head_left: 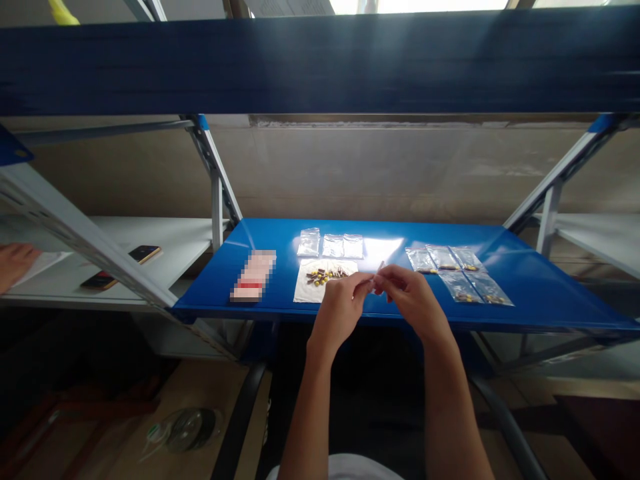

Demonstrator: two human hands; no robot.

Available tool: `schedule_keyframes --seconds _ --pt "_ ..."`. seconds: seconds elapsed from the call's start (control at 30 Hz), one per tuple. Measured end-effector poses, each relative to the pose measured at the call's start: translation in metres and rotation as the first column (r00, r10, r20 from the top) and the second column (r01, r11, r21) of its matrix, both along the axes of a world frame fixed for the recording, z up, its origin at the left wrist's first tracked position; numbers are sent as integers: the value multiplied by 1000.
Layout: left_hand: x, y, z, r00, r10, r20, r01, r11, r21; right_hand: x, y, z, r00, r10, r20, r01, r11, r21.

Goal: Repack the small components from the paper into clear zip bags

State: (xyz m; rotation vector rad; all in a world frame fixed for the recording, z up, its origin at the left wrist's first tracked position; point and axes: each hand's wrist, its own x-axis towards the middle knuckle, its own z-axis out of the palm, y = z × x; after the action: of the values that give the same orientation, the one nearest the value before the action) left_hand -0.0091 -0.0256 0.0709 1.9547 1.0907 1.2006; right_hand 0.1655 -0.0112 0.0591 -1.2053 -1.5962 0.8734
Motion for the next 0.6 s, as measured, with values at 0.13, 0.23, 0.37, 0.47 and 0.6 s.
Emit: schedule_keyframes --seconds 0.13,0.23,0.37,0.47,0.6 --pt "0 -2 3 992 69 -107 -63 996 59 -4 -2 2 1000 -6 25 6 1000 8" --pt "4 -4 4 954 182 -240 -160 981 110 -10 -4 5 992 -94 86 91 995 40" --pt "8 -5 4 899 287 -331 -270 958 97 -17 -7 9 967 -170 190 155 984 89" --pt "9 -4 2 911 289 -296 -283 957 65 -18 -6 8 967 -143 209 131 989 68" --pt "7 -2 0 952 264 -156 -267 964 1 -18 -4 5 971 -127 201 122 992 39"
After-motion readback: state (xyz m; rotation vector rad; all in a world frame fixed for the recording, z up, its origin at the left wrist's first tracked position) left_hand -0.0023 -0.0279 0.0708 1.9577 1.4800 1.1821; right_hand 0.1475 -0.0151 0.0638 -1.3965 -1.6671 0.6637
